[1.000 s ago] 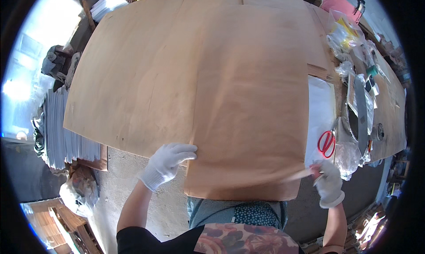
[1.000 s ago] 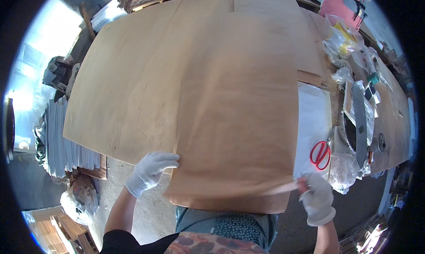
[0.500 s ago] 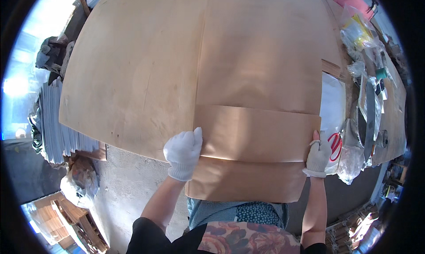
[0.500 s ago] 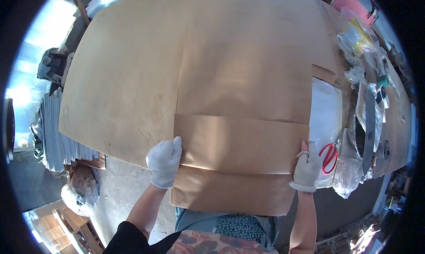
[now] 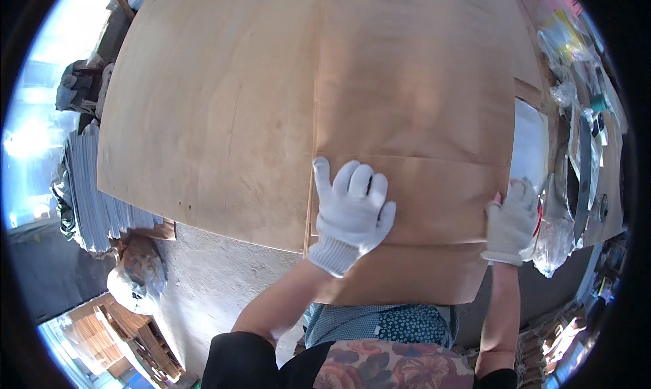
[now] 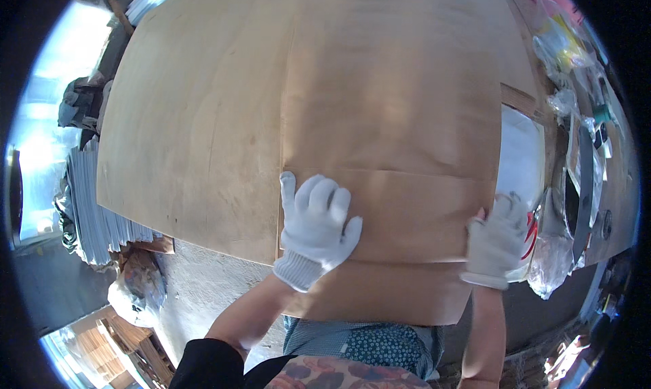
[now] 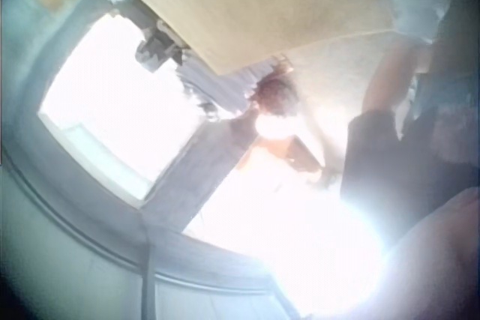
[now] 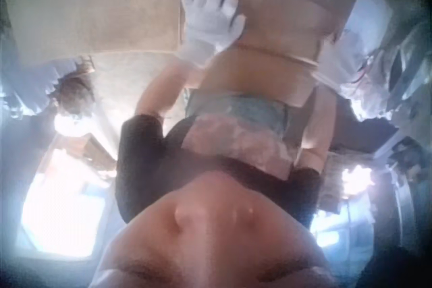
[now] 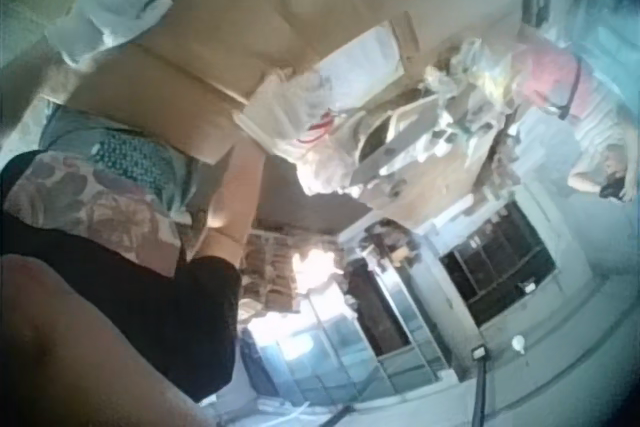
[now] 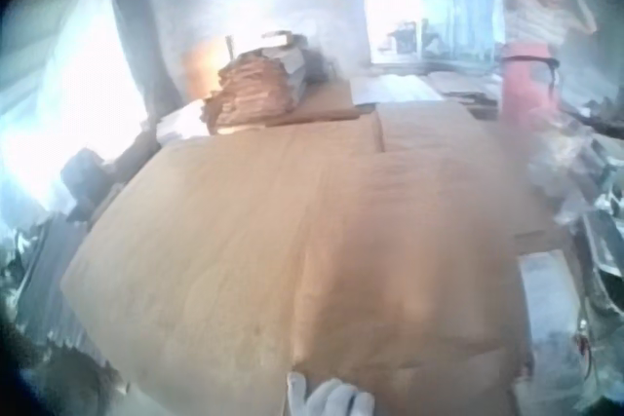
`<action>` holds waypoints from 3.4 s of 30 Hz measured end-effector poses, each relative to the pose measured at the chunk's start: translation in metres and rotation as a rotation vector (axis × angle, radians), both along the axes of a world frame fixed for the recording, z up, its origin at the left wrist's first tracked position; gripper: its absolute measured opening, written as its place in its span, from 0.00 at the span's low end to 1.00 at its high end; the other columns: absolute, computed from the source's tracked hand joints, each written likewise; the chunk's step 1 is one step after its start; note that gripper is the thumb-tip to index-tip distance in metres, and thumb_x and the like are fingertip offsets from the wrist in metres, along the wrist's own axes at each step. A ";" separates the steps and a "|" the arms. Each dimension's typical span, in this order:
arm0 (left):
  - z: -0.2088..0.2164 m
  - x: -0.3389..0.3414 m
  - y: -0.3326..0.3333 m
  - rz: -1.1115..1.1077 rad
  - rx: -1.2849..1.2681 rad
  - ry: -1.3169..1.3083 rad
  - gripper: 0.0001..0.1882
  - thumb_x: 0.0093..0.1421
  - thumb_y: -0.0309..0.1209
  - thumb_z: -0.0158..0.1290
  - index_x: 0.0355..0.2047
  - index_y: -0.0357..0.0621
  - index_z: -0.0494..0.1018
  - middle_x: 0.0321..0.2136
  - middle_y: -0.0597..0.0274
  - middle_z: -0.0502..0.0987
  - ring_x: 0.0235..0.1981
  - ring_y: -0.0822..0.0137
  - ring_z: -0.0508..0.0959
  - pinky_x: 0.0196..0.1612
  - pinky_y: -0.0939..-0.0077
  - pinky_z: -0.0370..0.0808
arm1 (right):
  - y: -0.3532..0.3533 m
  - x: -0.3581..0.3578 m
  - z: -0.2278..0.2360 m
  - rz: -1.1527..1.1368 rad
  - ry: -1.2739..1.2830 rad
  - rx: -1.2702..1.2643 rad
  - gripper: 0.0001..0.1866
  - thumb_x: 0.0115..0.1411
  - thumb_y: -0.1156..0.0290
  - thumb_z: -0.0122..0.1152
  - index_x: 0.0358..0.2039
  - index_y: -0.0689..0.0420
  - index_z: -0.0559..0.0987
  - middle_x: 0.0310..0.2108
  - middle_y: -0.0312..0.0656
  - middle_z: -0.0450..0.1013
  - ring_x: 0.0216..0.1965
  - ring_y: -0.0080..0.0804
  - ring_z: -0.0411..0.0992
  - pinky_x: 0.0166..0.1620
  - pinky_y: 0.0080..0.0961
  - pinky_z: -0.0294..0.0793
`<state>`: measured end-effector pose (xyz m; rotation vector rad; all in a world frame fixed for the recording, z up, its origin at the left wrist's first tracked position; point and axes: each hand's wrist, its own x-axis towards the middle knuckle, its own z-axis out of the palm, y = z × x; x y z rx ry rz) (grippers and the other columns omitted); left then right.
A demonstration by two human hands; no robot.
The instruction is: The person cuts a stack of brown paper sheets using red-handled scissors and then folds the cut pieces using a metal template. The person stacks the finished folded pieces on the table.
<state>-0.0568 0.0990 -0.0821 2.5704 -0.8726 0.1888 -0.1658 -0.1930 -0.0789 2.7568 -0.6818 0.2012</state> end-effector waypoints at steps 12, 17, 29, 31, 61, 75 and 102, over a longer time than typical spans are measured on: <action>-0.018 0.017 0.016 -0.100 -0.163 -0.032 0.26 0.49 0.39 0.70 0.46 0.48 0.73 0.46 0.57 0.72 0.50 0.45 0.73 0.65 0.36 0.67 | 0.029 0.010 -0.009 0.364 -0.366 0.390 0.27 0.56 0.68 0.68 0.58 0.56 0.77 0.60 0.50 0.72 0.64 0.56 0.67 0.68 0.52 0.65; 0.009 -0.003 0.015 -0.504 -0.102 -0.015 0.42 0.45 0.57 0.72 0.55 0.45 0.74 0.52 0.52 0.72 0.56 0.44 0.72 0.67 0.36 0.64 | -0.008 -0.024 -0.027 0.171 -0.459 0.464 0.26 0.58 0.67 0.68 0.57 0.58 0.76 0.60 0.54 0.70 0.64 0.60 0.66 0.66 0.51 0.66; 0.084 0.011 -0.040 -0.279 -0.138 -0.109 0.32 0.56 0.29 0.64 0.63 0.41 0.70 0.53 0.53 0.77 0.55 0.48 0.74 0.60 0.47 0.66 | -0.013 -0.002 0.044 0.289 -0.839 0.540 0.15 0.54 0.70 0.73 0.41 0.53 0.80 0.53 0.45 0.74 0.60 0.52 0.70 0.62 0.48 0.69; 0.106 -0.007 -0.019 -0.272 -0.044 -0.166 0.30 0.56 0.28 0.64 0.60 0.43 0.72 0.53 0.55 0.77 0.55 0.49 0.74 0.61 0.49 0.65 | 0.000 -0.009 0.078 0.462 -0.686 0.544 0.12 0.51 0.69 0.76 0.35 0.51 0.82 0.53 0.41 0.75 0.60 0.51 0.71 0.63 0.46 0.69; 0.036 -0.037 -0.149 -0.866 0.505 -0.015 0.20 0.66 0.40 0.53 0.55 0.49 0.77 0.52 0.54 0.80 0.53 0.54 0.81 0.51 0.63 0.79 | -0.049 -0.082 0.011 0.133 -0.234 0.849 0.16 0.56 0.84 0.55 0.43 0.60 0.83 0.43 0.47 0.78 0.50 0.49 0.76 0.53 0.38 0.75; 0.068 0.083 -0.140 -0.353 0.316 1.376 0.24 0.60 0.48 0.63 0.38 0.34 0.84 0.35 0.57 0.86 0.40 0.65 0.82 0.48 0.71 0.76 | 0.018 -0.098 -0.012 0.255 -0.293 0.850 0.27 0.63 0.65 0.65 0.63 0.54 0.77 0.68 0.49 0.70 0.71 0.51 0.63 0.74 0.47 0.58; 0.057 0.027 0.003 -0.115 -0.546 0.665 0.30 0.75 0.49 0.45 0.62 0.37 0.74 0.60 0.47 0.78 0.59 0.51 0.79 0.65 0.56 0.73 | 0.039 -0.030 -0.001 0.438 0.067 0.542 0.48 0.59 0.45 0.66 0.71 0.62 0.66 0.76 0.57 0.55 0.77 0.54 0.50 0.79 0.49 0.45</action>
